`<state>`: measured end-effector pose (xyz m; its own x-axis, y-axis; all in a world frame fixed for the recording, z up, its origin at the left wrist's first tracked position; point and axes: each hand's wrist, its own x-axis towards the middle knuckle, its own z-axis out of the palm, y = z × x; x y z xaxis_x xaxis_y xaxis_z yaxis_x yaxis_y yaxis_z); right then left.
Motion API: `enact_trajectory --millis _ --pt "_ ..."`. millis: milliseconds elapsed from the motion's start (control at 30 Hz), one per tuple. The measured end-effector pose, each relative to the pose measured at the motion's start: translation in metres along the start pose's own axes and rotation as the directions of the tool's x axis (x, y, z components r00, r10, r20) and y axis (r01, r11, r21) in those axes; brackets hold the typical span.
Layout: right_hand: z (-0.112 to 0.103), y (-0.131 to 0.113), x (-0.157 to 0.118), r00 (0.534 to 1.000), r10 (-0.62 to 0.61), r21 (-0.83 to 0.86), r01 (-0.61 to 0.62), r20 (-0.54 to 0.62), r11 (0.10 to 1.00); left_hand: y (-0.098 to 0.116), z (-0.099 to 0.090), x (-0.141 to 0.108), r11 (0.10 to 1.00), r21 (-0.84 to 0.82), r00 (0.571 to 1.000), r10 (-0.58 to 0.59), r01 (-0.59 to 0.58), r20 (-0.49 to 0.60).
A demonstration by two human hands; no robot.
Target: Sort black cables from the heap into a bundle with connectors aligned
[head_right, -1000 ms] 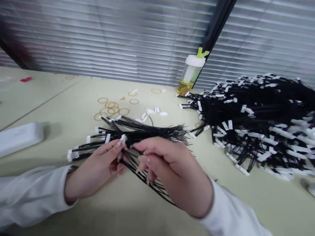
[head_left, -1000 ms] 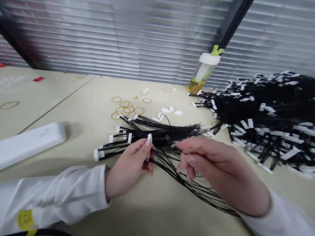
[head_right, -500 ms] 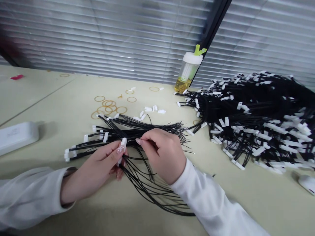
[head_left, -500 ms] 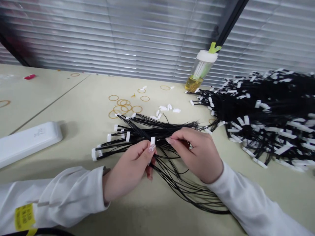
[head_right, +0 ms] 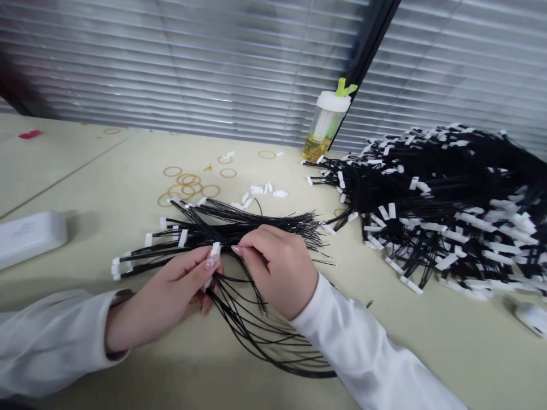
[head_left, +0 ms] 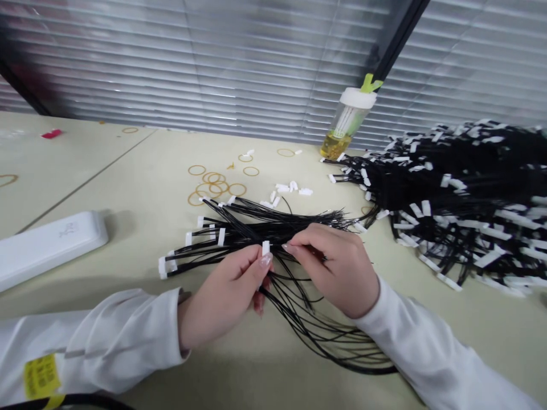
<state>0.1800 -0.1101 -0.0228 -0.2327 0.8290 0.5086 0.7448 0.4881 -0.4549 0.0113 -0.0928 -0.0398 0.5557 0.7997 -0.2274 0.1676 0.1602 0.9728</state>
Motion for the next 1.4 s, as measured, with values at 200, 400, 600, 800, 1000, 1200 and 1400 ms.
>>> enact_trajectory --millis 200,400,600,800,1000,1200,1400 --pt "-0.003 0.001 0.001 0.989 -0.114 -0.189 0.129 0.089 0.973 0.000 -0.003 -0.002 1.000 0.018 0.998 0.007 -0.008 0.067" --pt "-0.007 -0.002 0.001 0.986 -0.152 -0.260 0.164 0.065 0.952 0.001 -0.004 -0.004 0.998 0.061 0.993 0.006 -0.014 0.119" --pt "-0.006 -0.001 -0.002 0.955 -0.293 -0.428 0.283 0.045 0.858 0.001 -0.003 -0.003 1.000 0.016 0.989 -0.008 0.006 0.148" --pt "-0.009 -0.002 0.001 0.876 -0.479 -0.515 0.437 0.056 0.737 -0.001 -0.005 -0.003 0.996 -0.075 0.979 -0.030 0.046 0.201" --pt "-0.017 0.000 0.003 0.788 -0.608 -0.516 0.562 0.097 0.646 -0.002 -0.007 -0.002 0.965 -0.231 0.958 -0.060 0.128 0.282" --pt "-0.013 0.000 0.003 0.772 -0.623 -0.521 0.587 0.127 0.620 -0.003 -0.007 -0.001 0.942 -0.295 0.947 -0.058 0.157 0.316" --pt "-0.013 0.000 0.004 0.800 -0.585 -0.504 0.563 0.133 0.655 -0.002 -0.007 -0.002 0.957 -0.253 0.947 -0.059 0.144 0.316"
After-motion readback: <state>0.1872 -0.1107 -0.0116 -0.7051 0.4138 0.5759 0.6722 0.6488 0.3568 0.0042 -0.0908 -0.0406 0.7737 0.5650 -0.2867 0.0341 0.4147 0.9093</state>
